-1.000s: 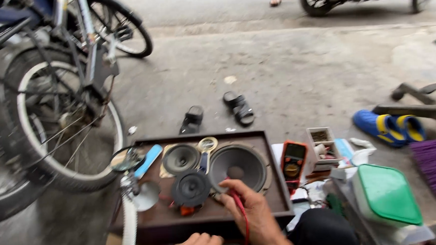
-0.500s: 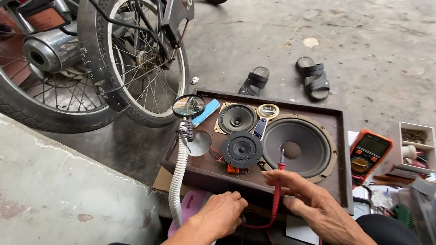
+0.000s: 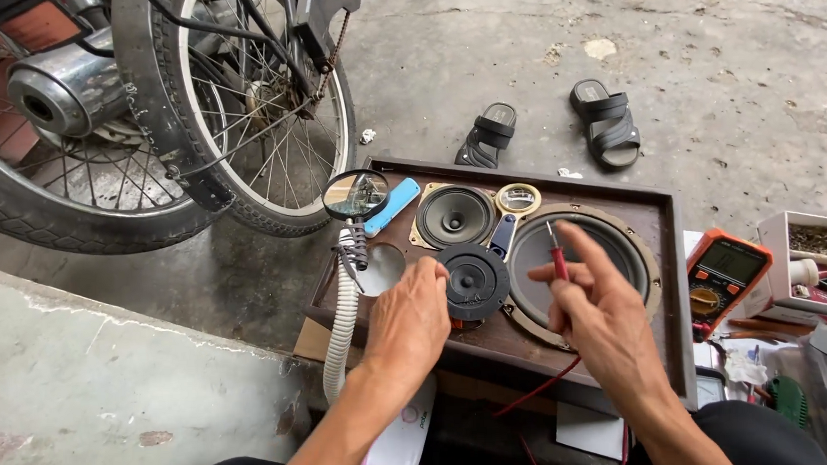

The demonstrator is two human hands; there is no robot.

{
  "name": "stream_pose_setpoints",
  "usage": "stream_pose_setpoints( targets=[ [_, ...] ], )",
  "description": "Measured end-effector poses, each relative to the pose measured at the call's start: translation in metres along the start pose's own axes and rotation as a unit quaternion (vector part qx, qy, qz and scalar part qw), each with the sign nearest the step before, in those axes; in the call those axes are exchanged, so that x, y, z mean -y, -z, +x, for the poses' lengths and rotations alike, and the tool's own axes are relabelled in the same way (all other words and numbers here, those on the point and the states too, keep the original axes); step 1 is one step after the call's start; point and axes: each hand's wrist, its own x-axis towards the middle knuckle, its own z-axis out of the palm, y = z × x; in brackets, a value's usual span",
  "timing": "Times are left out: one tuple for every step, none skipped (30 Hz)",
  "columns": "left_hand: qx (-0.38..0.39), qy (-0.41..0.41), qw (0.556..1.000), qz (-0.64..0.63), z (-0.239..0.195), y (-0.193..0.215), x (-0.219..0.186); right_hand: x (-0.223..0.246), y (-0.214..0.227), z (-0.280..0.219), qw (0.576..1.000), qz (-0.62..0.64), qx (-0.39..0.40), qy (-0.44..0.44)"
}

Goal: The person tests a small speaker component using a multimeter, touching the probes to the terminals. The person then flips the component over and continues testing the back side with the multimeter probes.

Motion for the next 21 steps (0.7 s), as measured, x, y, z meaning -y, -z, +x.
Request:
stream_pose_setpoints(
  targets=[
    [-0.001,0.003,1.000,-0.001,0.004,-0.005,0.001,-0.002,-0.006,0.008,1.000,-0.002,0.003,0.000],
    [-0.039,-0.001,0.999,-0.009,0.008,-0.009,0.003,-0.004,-0.012,0.016,0.998,0.055,-0.015,-0.018],
    [-0.075,-0.003,0.997,-0.016,0.010,-0.016,0.006,-0.008,-0.018,0.024,0.993,0.111,-0.031,-0.039],
    [-0.074,0.003,0.997,-0.016,0.014,-0.023,0.012,-0.019,-0.021,0.029,0.993,0.110,-0.027,-0.042],
    [-0.087,-0.019,0.996,-0.014,0.018,-0.031,0.018,-0.031,-0.025,0.034,0.990,0.119,-0.036,-0.071],
    [-0.100,-0.040,0.994,-0.013,0.022,-0.038,0.024,-0.042,-0.027,0.040,0.986,0.127,-0.045,-0.099],
    [-0.097,-0.039,0.994,-0.013,0.024,-0.034,0.024,-0.050,-0.031,0.042,0.985,0.128,-0.045,-0.103],
    [-0.067,-0.002,0.997,-0.048,0.026,-0.030,0.023,-0.057,-0.034,0.044,0.982,0.136,-0.037,-0.124],
    [-0.035,0.033,0.995,-0.085,0.028,-0.028,0.021,-0.065,-0.034,0.046,0.979,0.143,-0.032,-0.144],
    [-0.031,0.033,0.995,-0.086,0.033,-0.032,0.025,-0.063,-0.037,0.046,0.978,0.143,-0.035,-0.148],
    [-0.044,0.035,0.994,-0.089,0.037,-0.035,0.030,-0.061,-0.041,0.046,0.981,0.098,-0.037,-0.165],
    [-0.057,0.038,0.993,-0.092,0.041,-0.038,0.035,-0.059,-0.045,0.046,0.981,0.054,-0.040,-0.182],
    [-0.055,0.039,0.994,-0.091,0.042,-0.036,0.035,-0.058,-0.045,0.046,0.980,0.054,-0.039,-0.185],
    [-0.056,0.055,0.991,-0.106,0.043,-0.035,0.036,-0.056,-0.046,0.045,0.983,0.038,-0.040,-0.175],
    [-0.058,0.072,0.988,-0.121,0.043,-0.033,0.037,-0.055,-0.046,0.044,0.985,0.021,-0.040,-0.164],
    [-0.056,0.074,0.988,-0.120,0.042,-0.029,0.034,-0.057,-0.047,0.046,0.985,0.022,-0.039,-0.166],
    [-0.058,0.084,0.984,-0.148,0.040,-0.026,0.031,-0.060,-0.047,0.047,0.984,0.043,-0.041,-0.168],
    [-0.060,0.093,0.978,-0.176,0.037,-0.022,0.029,-0.062,-0.047,0.048,0.983,0.064,-0.043,-0.169],
    [-0.058,0.095,0.978,-0.174,0.035,-0.018,0.026,-0.065,-0.048,0.048,0.982,0.064,-0.042,-0.172],
    [-0.053,0.110,0.976,-0.179,0.033,-0.015,0.024,-0.068,-0.048,0.049,0.981,0.096,-0.041,-0.166],
    [-0.048,0.124,0.974,-0.184,0.032,-0.011,0.020,-0.071,-0.047,0.050,0.978,0.128,-0.041,-0.160]
  ],
)
